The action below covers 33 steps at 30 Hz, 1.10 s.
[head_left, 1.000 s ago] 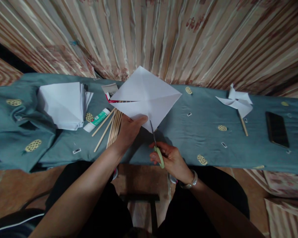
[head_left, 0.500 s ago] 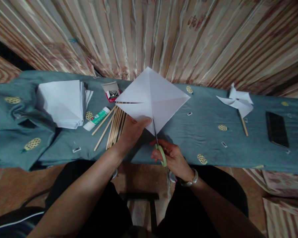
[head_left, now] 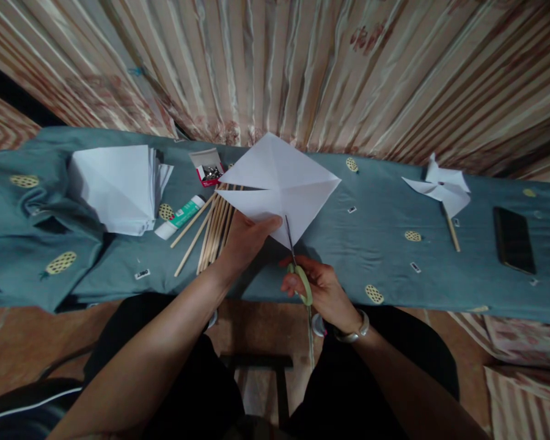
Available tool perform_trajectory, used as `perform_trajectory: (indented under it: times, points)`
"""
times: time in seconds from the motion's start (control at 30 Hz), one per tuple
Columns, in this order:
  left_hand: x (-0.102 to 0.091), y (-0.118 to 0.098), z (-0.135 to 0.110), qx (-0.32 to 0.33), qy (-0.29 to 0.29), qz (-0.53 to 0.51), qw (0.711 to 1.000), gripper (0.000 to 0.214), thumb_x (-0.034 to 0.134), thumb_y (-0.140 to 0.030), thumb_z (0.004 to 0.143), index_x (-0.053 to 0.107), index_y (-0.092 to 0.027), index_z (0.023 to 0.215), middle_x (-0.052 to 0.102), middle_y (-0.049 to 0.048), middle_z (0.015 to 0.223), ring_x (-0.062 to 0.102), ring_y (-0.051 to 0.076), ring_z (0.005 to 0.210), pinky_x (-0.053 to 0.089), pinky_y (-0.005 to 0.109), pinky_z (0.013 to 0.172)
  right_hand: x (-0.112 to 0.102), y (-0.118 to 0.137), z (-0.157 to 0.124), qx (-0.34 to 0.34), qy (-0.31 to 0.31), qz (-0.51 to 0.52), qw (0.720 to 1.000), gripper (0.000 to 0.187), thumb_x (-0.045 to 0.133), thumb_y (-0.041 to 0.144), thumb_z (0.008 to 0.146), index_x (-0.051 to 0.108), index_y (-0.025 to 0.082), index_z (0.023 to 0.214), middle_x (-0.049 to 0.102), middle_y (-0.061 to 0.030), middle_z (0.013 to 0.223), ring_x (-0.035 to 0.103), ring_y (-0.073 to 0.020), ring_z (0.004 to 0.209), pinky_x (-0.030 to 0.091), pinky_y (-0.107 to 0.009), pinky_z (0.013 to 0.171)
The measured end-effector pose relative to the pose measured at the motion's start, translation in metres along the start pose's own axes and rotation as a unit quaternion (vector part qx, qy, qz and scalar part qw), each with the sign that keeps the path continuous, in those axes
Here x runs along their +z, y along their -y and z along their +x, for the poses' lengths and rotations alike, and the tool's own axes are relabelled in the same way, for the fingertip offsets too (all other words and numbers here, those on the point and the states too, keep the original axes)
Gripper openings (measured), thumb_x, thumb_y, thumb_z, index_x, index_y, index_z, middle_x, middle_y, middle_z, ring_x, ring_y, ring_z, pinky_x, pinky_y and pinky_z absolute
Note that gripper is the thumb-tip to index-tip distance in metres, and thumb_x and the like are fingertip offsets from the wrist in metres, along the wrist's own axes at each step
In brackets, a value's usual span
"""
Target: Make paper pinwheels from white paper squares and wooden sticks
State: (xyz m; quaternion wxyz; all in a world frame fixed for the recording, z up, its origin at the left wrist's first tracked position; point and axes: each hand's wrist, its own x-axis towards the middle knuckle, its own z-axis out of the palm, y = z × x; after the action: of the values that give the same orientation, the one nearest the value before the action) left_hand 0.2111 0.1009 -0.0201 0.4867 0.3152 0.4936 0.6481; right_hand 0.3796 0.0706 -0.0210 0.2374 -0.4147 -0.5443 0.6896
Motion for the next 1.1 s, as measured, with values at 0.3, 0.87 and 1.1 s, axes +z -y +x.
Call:
perform_trajectory:
  times: [0.3,0.87,1.1]
  points:
    - [-0.0003,0.0017,0.0014,-0.003,-0.005,-0.007,1.0,0.025,0.077,-0.022,0.058,0.069,-0.019,0.082,0.075,0.0019,0.083,0.07,0.021,0.078,0.055,0.034,0.078,0.0,0.0011,0.0003,-0.002,0.007,-0.011,1.0,0.044,0.071,0.058,0.077,0.066,0.019,0.096,0.065,0.0011,0.067,0.061,-0.0106,0.056,0.053,-0.022,0.054]
    - [0.0023,0.0041,-0.005,-0.018,0.013,-0.041,0.999,0.022,0.077,-0.018,0.06,0.072,-0.017,0.08,0.073,-0.0002,0.079,0.065,0.015,0.073,0.051,0.027,0.074,-0.0021,0.0,0.0014,0.0,-0.003,-0.007,1.0,0.049,0.068,0.063,0.077,0.065,0.018,0.098,0.065,0.0004,0.068,0.059,-0.0104,0.055,0.051,-0.023,0.053]
    - [0.0021,0.005,-0.0052,-0.026,0.006,-0.028,0.999,0.025,0.079,-0.023,0.058,0.071,-0.015,0.081,0.073,0.0024,0.08,0.065,0.017,0.072,0.052,0.03,0.074,-0.0011,-0.0005,0.0019,0.003,-0.005,-0.01,1.0,0.049,0.068,0.062,0.077,0.066,0.017,0.099,0.064,0.0008,0.065,0.06,-0.0111,0.055,0.05,-0.023,0.053]
